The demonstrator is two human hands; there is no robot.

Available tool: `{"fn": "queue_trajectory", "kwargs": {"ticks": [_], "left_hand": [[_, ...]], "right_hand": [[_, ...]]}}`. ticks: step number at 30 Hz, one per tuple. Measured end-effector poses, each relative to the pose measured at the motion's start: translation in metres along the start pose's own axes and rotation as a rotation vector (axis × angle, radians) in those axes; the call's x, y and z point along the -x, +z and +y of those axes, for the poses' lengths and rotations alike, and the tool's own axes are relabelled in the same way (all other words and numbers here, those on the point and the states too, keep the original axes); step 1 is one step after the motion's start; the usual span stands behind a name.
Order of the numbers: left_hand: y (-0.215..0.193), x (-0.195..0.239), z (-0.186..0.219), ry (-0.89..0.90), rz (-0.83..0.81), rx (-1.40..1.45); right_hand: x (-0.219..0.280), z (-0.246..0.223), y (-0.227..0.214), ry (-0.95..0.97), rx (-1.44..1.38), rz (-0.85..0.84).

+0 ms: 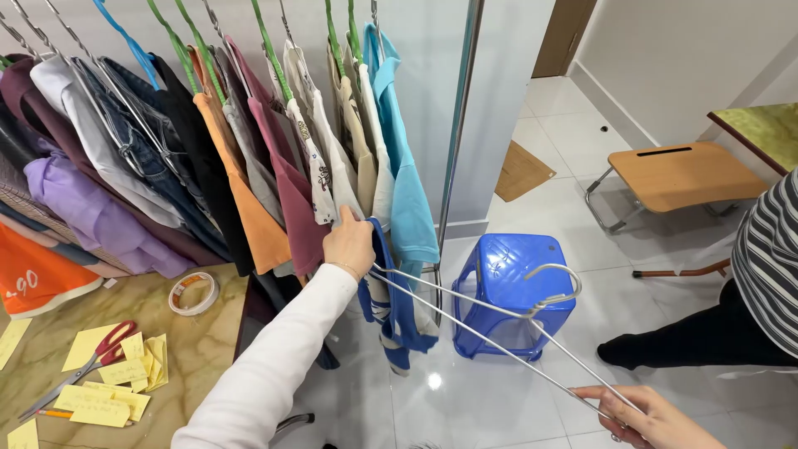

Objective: The person picks up folded clothes from a table, unfolds them, and places them onto hangers. They then hang the clothes on a metal clothing rack. The person handles several different shirts and garments one by one.

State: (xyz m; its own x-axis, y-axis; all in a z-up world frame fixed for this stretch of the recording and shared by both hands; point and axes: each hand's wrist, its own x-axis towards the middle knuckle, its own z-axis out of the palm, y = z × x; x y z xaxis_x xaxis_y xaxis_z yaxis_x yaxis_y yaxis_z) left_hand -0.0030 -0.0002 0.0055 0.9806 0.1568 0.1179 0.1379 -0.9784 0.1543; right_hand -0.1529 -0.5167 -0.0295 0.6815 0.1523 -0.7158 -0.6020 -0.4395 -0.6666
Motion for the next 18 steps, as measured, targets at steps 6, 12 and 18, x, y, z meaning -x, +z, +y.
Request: {"fn": "queue_trajectory", "kwargs": {"ticks": [6,12,18], "left_hand": [[-0.017,0.005,-0.019,-0.095,-0.084,0.059],[-0.024,0.028,0.01,0.05,0.138,0.073],[-0.012,0.062,0.055,0.356,0.266,0.163]], "right_hand": [[-0.017,0.015,-0.022,-0.143,-0.001,-0.049],[-0.025,-0.011,0.034,-0.169,-0.061,-0.048],[0.001,-0.091,0.139,-0.136,-0.122,-0.059]]}}
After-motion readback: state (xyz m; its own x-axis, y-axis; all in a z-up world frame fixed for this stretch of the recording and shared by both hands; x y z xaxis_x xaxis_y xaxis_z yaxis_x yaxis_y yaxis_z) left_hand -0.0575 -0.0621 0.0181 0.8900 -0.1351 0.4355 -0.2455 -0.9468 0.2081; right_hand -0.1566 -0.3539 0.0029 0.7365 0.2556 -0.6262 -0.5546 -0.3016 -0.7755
